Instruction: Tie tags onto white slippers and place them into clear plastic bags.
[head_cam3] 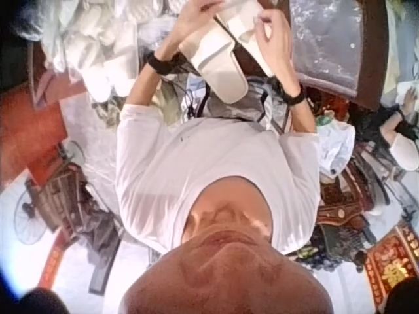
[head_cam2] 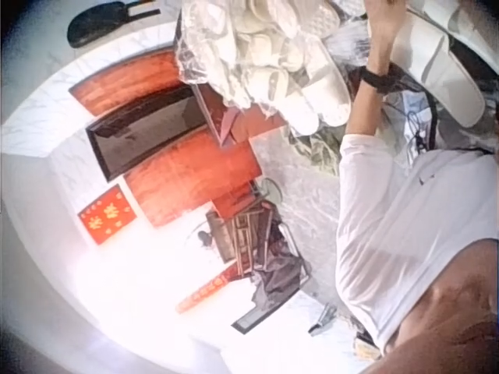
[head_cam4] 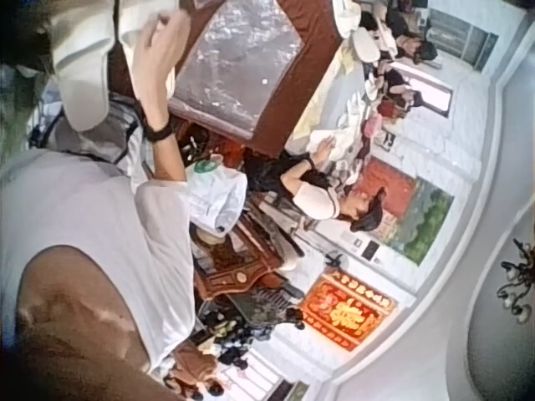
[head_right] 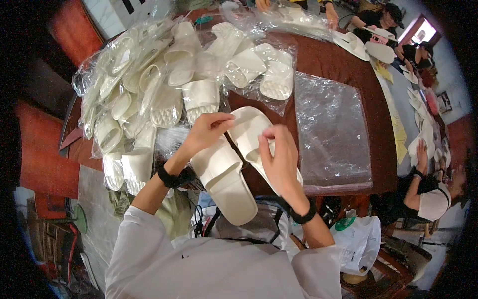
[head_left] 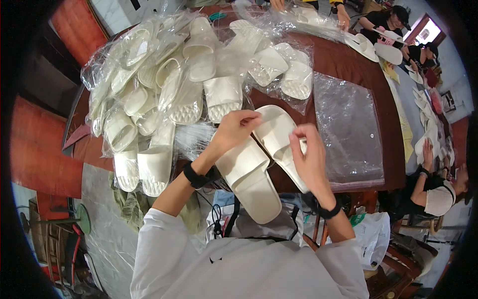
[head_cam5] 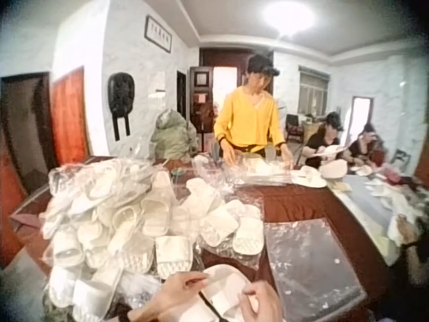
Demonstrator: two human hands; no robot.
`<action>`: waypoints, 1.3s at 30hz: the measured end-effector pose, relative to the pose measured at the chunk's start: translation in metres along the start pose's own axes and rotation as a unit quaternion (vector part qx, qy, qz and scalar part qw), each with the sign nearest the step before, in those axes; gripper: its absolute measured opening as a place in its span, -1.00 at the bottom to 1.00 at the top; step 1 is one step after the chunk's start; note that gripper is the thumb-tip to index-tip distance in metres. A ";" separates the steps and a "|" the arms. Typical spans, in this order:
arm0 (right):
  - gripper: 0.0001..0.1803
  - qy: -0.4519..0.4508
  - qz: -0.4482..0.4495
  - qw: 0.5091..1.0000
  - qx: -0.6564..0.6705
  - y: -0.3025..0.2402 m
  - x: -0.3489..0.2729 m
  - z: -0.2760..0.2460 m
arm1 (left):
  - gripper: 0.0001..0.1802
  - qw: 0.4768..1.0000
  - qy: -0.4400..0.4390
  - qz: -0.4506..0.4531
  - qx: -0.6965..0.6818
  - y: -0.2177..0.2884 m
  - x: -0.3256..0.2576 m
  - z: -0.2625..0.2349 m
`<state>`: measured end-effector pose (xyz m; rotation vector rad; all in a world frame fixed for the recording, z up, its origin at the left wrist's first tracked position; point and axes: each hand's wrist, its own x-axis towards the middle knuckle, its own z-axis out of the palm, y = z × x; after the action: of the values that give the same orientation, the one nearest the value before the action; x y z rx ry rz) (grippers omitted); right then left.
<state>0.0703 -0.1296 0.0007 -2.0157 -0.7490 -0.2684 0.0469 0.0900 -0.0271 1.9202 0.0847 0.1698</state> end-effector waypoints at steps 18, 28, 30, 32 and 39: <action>-0.80 -0.007 0.060 0.997 0.046 -0.024 -0.047 -0.013 | -0.71 0.982 0.126 0.020 0.141 0.040 -0.014 -0.045; -0.78 0.169 0.148 0.972 0.075 0.079 -0.027 -0.222 | -0.79 0.991 0.016 -0.004 0.135 0.040 -0.039 -0.044; -0.85 0.173 0.149 0.974 0.004 0.133 -0.021 -0.262 | -0.79 0.991 -0.004 -0.032 0.132 0.048 -0.043 -0.042; -0.86 0.162 0.186 0.953 -0.177 0.191 -0.016 -0.294 | -0.78 0.990 -0.024 -0.061 0.127 0.053 -0.045 -0.040; -0.80 0.112 0.257 0.900 -0.334 0.326 -0.019 -0.336 | -0.59 0.989 -0.143 -0.024 0.038 0.043 -0.023 -0.020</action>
<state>0.2877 -0.5407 -0.0567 -2.6761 0.0704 -0.4798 0.0203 0.0905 0.0181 1.9977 -0.0551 -0.1447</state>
